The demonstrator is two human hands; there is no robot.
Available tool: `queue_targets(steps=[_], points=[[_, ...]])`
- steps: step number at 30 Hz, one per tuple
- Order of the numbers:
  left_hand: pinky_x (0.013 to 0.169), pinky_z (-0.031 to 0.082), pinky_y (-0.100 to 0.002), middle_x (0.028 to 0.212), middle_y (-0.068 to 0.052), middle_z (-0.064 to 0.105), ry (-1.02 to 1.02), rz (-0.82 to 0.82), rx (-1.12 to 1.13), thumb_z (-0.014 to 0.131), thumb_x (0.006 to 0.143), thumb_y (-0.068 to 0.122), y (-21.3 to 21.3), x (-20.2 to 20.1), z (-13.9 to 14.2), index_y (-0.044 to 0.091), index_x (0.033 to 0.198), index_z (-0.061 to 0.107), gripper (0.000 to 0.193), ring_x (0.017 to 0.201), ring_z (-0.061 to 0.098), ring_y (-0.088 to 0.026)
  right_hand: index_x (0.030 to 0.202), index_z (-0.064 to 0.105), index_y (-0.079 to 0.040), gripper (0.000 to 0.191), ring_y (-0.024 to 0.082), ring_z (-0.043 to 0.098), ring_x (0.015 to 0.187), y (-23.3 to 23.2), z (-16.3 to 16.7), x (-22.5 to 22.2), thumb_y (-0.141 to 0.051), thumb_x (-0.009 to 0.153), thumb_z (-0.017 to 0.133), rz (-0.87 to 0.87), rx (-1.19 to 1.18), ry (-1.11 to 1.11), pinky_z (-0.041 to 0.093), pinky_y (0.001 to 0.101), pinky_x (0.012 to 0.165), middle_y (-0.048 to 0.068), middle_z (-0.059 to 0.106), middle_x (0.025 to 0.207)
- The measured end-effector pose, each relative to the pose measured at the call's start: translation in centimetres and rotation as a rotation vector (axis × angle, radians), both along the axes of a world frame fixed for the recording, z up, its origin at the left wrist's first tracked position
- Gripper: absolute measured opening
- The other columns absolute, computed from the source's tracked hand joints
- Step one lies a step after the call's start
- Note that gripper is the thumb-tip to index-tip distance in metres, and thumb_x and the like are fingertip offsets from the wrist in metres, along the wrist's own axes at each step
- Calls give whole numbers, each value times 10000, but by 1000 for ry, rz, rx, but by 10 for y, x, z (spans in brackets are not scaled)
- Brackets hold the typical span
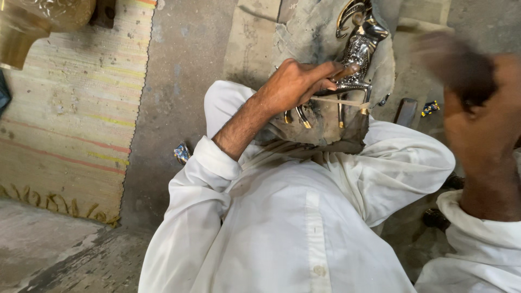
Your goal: The person sits on the floor with a brass ram figurine on a cloth on their lap and decorates its surface by hand. They hold a small punch against the metal and strike it with a wooden mallet, repositioning the figurine and the punch repeatedly to work different areas of the body and legs.
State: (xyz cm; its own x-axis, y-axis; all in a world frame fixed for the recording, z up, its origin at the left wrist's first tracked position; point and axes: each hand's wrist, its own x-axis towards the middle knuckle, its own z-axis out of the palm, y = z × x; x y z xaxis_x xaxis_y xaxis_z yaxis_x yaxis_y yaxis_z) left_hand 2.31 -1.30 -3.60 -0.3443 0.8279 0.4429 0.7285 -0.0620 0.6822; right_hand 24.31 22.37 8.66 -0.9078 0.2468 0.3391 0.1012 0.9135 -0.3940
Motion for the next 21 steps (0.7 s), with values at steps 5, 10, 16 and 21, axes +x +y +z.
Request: queue_targets(steps=[5,10,16,21], points=[[674,656,-303,1051,-92,793,8,-29,40,702,938,0,-2,-2,-3,112,1335,598,425,902,806,-203,1090,654,-16,314,334,633,925,8,-5,5,55,819,795,-5,399,-103,499,413,813,165,633,999],[629,639,-300,1012,-79,790,-36,-30,-38,701,948,-5,-6,-3,-3,107,1354,591,436,919,817,-188,1149,621,-20,330,319,602,970,12,-11,11,97,848,687,-60,208,-113,474,386,855,144,612,1063],[618,624,-324,954,-76,798,52,-22,26,753,939,48,-2,-4,1,104,1309,610,400,782,786,-195,1110,629,-26,322,351,644,951,9,-11,6,44,837,785,-27,176,-53,499,432,849,142,662,1041],[584,589,-358,876,-87,788,58,17,-42,758,956,131,-3,-3,5,118,1276,636,343,696,764,-216,1080,611,-48,292,331,612,948,11,-13,6,44,828,724,-39,287,-137,466,409,838,119,630,1032]])
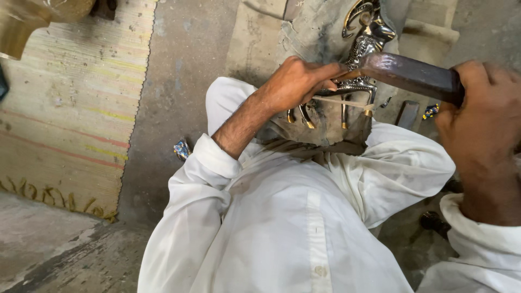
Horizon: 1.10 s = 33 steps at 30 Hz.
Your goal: The person sits on the floor with a brass ram figurine on a cloth on their lap and decorates its surface by hand. They hold a small punch against the metal and strike it with a wooden mallet, repositioning the figurine and the punch repeatedly to work different areas of the body and legs.
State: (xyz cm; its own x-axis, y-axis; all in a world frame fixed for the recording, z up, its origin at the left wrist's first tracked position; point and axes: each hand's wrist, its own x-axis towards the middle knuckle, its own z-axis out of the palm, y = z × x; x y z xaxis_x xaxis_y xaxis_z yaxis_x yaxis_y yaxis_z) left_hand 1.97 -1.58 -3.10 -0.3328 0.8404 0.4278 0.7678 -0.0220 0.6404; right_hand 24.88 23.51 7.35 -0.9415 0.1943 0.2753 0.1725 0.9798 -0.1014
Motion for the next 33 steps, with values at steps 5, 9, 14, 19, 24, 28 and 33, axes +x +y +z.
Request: queue_targets(steps=[5,9,14,19,24,28,33], points=[[609,594,-361,872,-100,776,-5,-9,43,743,986,253,0,-1,4,107,1261,626,332,735,776,-235,1093,589,-22,215,309,611,916,5,-7,2,25,913,696,-103,-203,25,469,395,823,121,610,1027],[575,568,-387,804,-90,767,-6,2,-42,748,987,271,-1,-1,7,107,1249,634,330,654,748,-234,1038,611,-18,259,331,636,860,8,-10,0,24,866,800,-18,51,-38,483,418,778,139,634,959],[546,548,-404,789,-75,769,-26,34,-41,735,986,253,0,0,9,104,1228,633,302,632,744,-241,1101,590,-1,279,318,656,932,9,-10,-4,25,874,750,-6,-124,25,494,392,836,141,649,1022],[562,560,-398,787,-78,763,1,68,-57,754,978,230,-1,1,8,99,1210,609,303,627,736,-246,1016,611,-36,262,288,636,842,8,-10,-11,35,827,778,23,110,-2,473,384,782,121,644,933],[588,568,-398,797,-68,764,-14,108,-74,737,970,144,-6,1,6,93,1228,585,304,664,733,-259,1091,575,-47,257,215,663,841,0,-4,-22,-74,949,788,-130,-293,50,492,337,769,68,652,950],[558,572,-381,828,-61,780,-52,94,-72,724,935,106,-8,3,6,89,1238,569,341,625,738,-234,1050,646,-31,291,265,685,822,-3,4,-34,-31,857,865,25,103,9,516,355,749,112,686,887],[598,556,-422,817,-93,755,-24,140,-81,751,976,158,-14,5,9,91,1253,569,338,681,723,-307,1036,626,-13,254,288,675,795,-4,7,-40,-28,907,844,29,-44,10,503,363,719,136,675,906]])
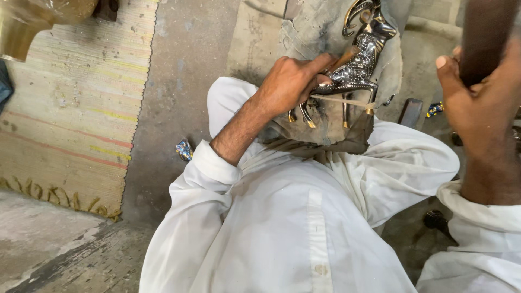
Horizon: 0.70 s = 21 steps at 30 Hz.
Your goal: The person sits on the floor with a brass ram figurine on a cloth on their lap and decorates its surface by hand. They hold a small punch against the metal and strike it with a wooden mallet, repositioning the figurine and the punch repeatedly to work different areas of the body and legs.
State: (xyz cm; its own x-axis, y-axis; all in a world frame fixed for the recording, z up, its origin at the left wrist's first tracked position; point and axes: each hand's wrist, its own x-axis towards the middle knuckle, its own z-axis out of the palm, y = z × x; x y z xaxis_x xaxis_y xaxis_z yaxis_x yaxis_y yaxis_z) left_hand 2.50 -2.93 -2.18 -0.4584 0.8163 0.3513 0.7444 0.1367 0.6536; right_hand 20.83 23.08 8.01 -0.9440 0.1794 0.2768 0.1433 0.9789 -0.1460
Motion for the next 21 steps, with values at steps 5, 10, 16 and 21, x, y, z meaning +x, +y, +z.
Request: queue_targets(steps=[5,10,16,21], points=[[620,568,-418,889,-97,764,38,3,80,739,992,237,0,1,2,104,1267,564,352,715,732,-313,1022,635,2,227,322,655,776,6,-5,3,8,889,819,18,17,29,488,392,713,158,658,879],[611,551,-440,816,-97,745,6,9,17,757,975,236,-1,1,4,112,1249,583,348,710,726,-325,1086,594,-9,234,291,663,797,9,-9,5,5,896,730,29,-126,-17,497,371,761,122,663,924],[624,555,-437,848,-100,753,-6,-7,56,743,976,206,-3,0,7,101,1231,583,318,732,724,-332,1070,580,-6,261,297,701,825,6,-8,2,-35,1002,830,-19,-234,34,524,366,723,141,690,967],[597,542,-435,809,-104,747,-20,-7,34,760,975,209,-2,-1,9,85,1205,588,313,697,717,-332,1146,627,1,272,312,697,764,1,-1,-1,-76,1031,862,-86,-336,30,515,425,721,167,686,934]])
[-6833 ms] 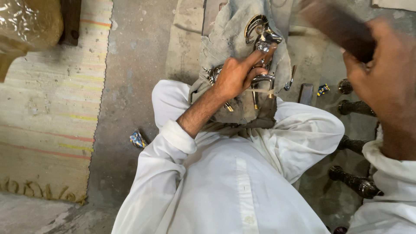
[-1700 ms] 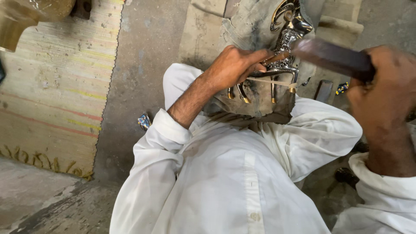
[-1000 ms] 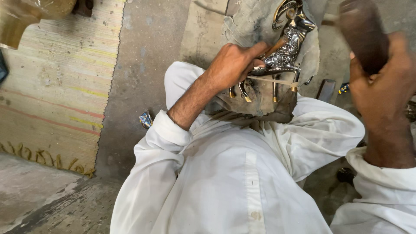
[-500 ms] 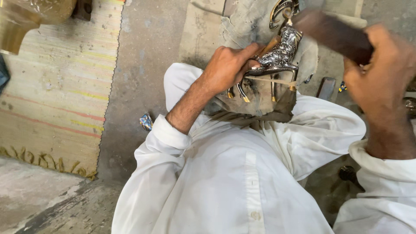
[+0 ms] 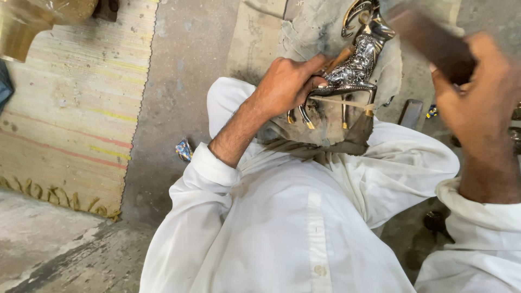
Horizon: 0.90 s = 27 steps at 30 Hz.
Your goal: The person sits on the floor with a brass ram figurine on a cloth on their lap and decorates its surface by hand. They hold a small punch against the metal and strike it with a wooden mallet, repositioning the figurine and the punch repeatedly to work different areas of the body and legs.
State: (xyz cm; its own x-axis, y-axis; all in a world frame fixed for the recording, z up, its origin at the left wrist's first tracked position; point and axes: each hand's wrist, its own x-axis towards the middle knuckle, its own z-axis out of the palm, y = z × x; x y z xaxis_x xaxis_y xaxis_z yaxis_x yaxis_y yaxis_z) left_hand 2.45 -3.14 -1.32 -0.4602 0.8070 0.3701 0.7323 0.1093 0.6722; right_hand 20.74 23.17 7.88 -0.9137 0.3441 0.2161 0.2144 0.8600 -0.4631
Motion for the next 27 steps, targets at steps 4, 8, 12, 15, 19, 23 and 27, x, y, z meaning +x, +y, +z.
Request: queue_targets(steps=[4,8,12,15,19,23,27], points=[[601,539,-426,777,-101,746,-50,13,-29,777,982,209,-3,1,-2,88,1183,605,291,674,725,-303,1086,634,-24,273,311,728,874,-4,8,-1,-7,906,839,144,368,-125,552,373,790,158,719,990],[694,646,-308,899,-73,791,-164,80,225,759,1004,172,-16,-1,-11,91,1254,600,307,792,806,-195,1086,690,-21,266,339,701,740,3,0,6,-20,889,868,31,353,-235,519,410,713,174,711,827],[663,666,-267,885,-70,803,-475,251,242,766,1007,132,-41,-10,-26,49,1237,609,290,763,797,-118,1153,622,-49,303,160,650,898,24,-51,36,-46,915,810,-115,-430,-20,518,295,794,45,685,1023],[709,629,-281,862,-96,766,-677,291,362,711,999,24,-70,-9,-41,-13,1236,580,273,787,760,-120,1015,602,8,204,155,660,825,32,-114,74,-6,988,804,-279,-664,-16,522,317,807,84,677,927],[684,640,-280,812,-83,721,-805,411,333,565,960,-88,-101,-17,-74,-19,1133,567,186,729,738,-109,1181,640,-4,298,213,687,852,11,-184,129,-120,936,763,-525,-826,-275,559,337,764,136,705,973],[543,556,-303,806,-87,754,-822,607,-79,483,985,-45,-107,-31,-119,-19,1057,582,125,672,757,-122,1251,689,11,418,246,702,923,-16,-189,158,-227,914,760,-325,-470,-555,537,373,805,171,732,1026],[681,583,-302,1005,-92,743,-830,369,-107,595,891,8,-71,-42,-166,11,1181,609,291,761,680,-161,1277,689,-9,365,245,695,1059,-49,-179,135,-306,1071,638,-354,-533,-57,543,384,922,127,731,1160]])
